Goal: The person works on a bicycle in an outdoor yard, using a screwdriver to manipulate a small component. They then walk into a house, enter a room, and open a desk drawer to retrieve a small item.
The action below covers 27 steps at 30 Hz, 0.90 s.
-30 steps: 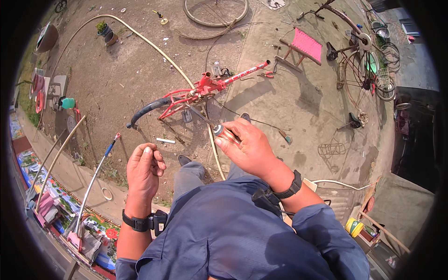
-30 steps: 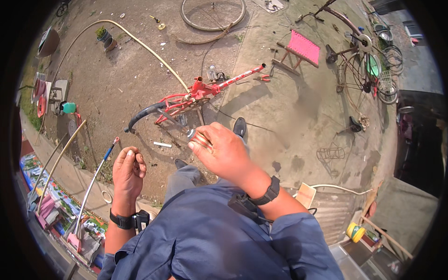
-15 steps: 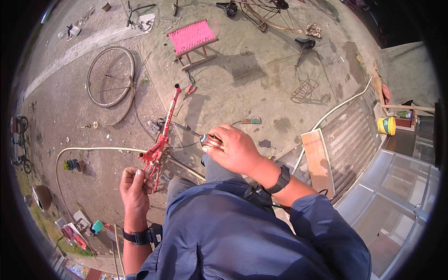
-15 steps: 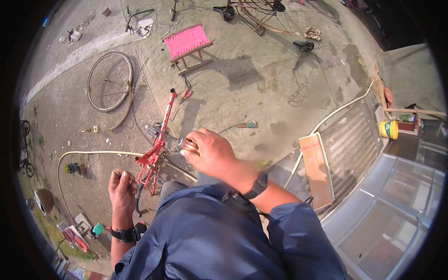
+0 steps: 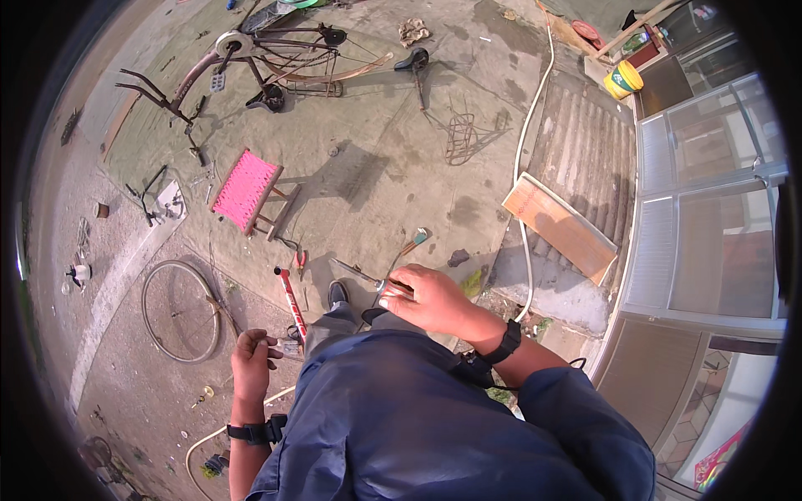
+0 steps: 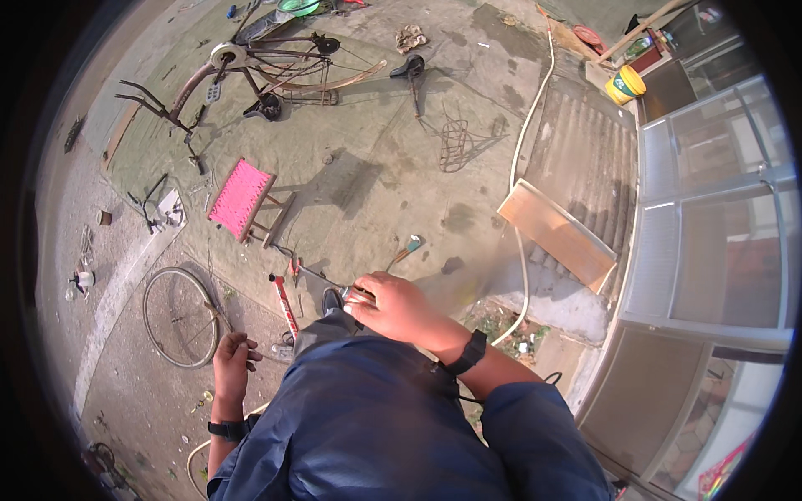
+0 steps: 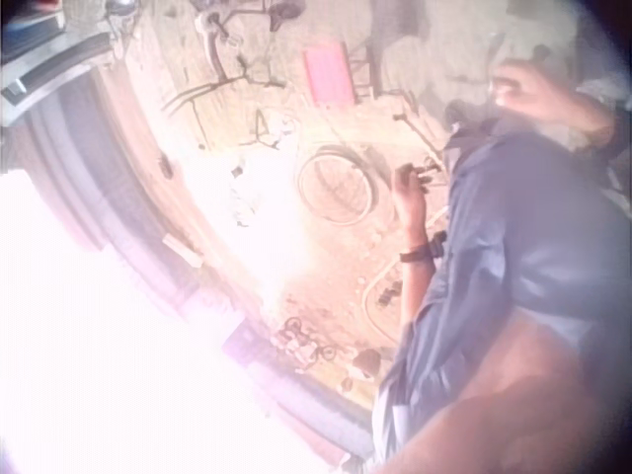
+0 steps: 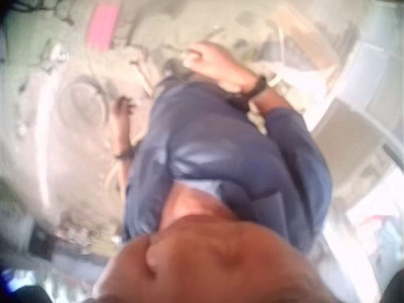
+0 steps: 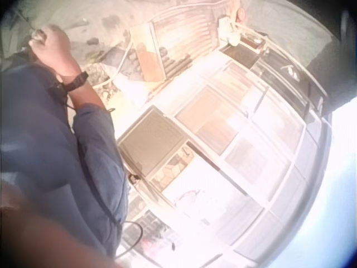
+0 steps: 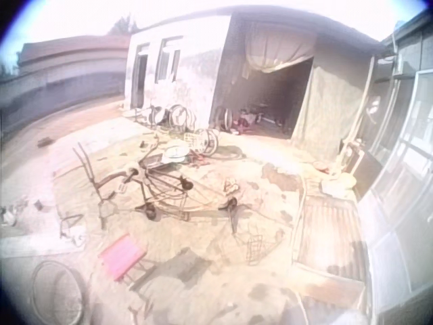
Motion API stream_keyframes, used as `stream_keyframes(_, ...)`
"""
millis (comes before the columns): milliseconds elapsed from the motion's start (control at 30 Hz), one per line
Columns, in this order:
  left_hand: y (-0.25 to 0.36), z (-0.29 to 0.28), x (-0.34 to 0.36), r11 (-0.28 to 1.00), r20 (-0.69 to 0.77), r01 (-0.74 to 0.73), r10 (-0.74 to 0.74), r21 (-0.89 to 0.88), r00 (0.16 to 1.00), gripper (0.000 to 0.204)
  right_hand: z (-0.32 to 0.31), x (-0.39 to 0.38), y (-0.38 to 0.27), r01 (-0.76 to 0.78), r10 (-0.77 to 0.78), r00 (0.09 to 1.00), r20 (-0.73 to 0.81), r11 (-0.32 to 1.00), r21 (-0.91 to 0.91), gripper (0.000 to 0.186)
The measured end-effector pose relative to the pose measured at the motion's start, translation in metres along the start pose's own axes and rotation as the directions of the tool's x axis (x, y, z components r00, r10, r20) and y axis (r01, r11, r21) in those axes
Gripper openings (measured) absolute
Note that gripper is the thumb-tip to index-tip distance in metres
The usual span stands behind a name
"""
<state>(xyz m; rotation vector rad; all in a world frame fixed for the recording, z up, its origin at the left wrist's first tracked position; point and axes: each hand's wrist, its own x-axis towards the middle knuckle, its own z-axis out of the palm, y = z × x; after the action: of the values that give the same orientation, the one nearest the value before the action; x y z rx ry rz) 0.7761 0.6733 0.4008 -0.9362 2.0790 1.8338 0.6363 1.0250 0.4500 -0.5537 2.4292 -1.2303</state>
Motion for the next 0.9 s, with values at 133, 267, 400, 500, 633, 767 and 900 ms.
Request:
stream_keyframes(133,0.0,-0.023,0.047,0.953,0.062,0.021,-0.042,0.303,0.997,0.02,0.004,0.006,-0.016,-0.081,0.085,0.996,-0.029,0.99,0.118,0.029)
stream_keyframes(267,0.012,-0.034,0.082,0.871,0.147,-0.011,-0.07,0.491,0.987,0.023,0.002,0.001,-0.03,-0.245,0.25,0.968,0.008,0.943,0.224,0.03)
stream_keyframes(400,0.024,-0.016,0.113,0.848,0.209,-0.045,-0.078,0.528,0.975,0.021,-0.008,-0.018,-0.027,-0.345,0.38,0.924,-0.041,0.877,0.335,0.033)
stream_keyframes(500,0.034,0.016,0.139,0.792,0.347,-0.207,-0.006,0.574,0.938,0.03,-0.025,-0.044,-0.01,-0.372,0.44,0.89,-0.121,0.853,0.366,0.035)
stream_keyframes(633,0.055,0.073,0.167,0.575,0.471,-0.4,0.029,0.714,0.882,0.046,-0.049,-0.08,0.025,-0.343,0.464,0.851,-0.246,0.846,0.408,0.035)
stream_keyframes(767,0.084,0.145,0.191,0.677,0.494,-0.393,0.05,0.622,0.868,0.058,-0.087,-0.114,0.072,-0.372,0.553,0.779,-0.297,0.788,0.49,0.035)
stream_keyframes(900,0.118,0.226,0.192,0.447,0.544,-0.562,0.182,0.696,0.819,0.062,-0.136,-0.152,0.109,-0.364,0.631,0.651,-0.421,0.747,0.556,0.036)
